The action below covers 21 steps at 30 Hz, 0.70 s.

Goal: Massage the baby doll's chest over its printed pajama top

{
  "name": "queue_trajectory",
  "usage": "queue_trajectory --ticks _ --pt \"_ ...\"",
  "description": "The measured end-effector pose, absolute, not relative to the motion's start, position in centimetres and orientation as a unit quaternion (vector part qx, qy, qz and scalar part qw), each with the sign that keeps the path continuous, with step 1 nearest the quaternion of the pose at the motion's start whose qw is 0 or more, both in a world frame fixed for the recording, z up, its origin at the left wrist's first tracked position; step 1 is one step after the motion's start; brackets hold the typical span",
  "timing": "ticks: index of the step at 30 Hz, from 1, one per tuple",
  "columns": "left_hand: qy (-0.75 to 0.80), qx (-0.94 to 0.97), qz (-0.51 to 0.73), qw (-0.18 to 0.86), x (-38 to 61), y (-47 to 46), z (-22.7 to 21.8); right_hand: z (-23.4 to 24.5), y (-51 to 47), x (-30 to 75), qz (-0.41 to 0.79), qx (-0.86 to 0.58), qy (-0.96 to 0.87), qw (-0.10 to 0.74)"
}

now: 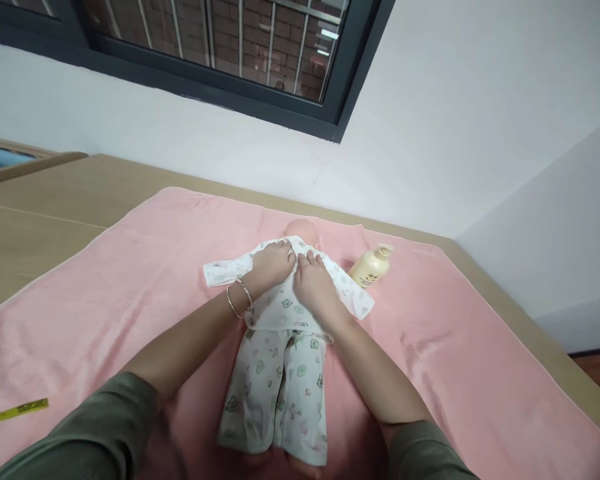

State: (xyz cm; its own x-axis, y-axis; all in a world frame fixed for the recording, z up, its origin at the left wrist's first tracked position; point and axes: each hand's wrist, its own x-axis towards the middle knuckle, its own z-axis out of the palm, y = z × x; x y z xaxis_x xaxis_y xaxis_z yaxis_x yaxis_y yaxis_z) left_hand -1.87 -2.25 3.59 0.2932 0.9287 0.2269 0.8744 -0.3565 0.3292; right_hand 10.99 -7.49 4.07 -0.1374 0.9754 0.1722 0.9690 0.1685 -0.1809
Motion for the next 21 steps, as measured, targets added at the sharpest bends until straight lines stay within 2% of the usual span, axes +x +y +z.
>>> queue_trajectory --ticks 5,16,21 --pt "0.575 0.790 0.210 0.019 -0.7 -3.1 2.3 4.0 -5.3 13.1 0.049 -0.659 -0.733 0.163" --pt "0.573 0.790 0.217 0.010 -0.7 -3.1 2.1 3.2 -5.0 13.0 0.019 -0.676 -0.718 0.167" --pt "0.571 0.782 0.251 0.006 -0.5 -3.0 1.4 3.9 -4.4 14.4 0.094 -0.651 -0.726 0.200"
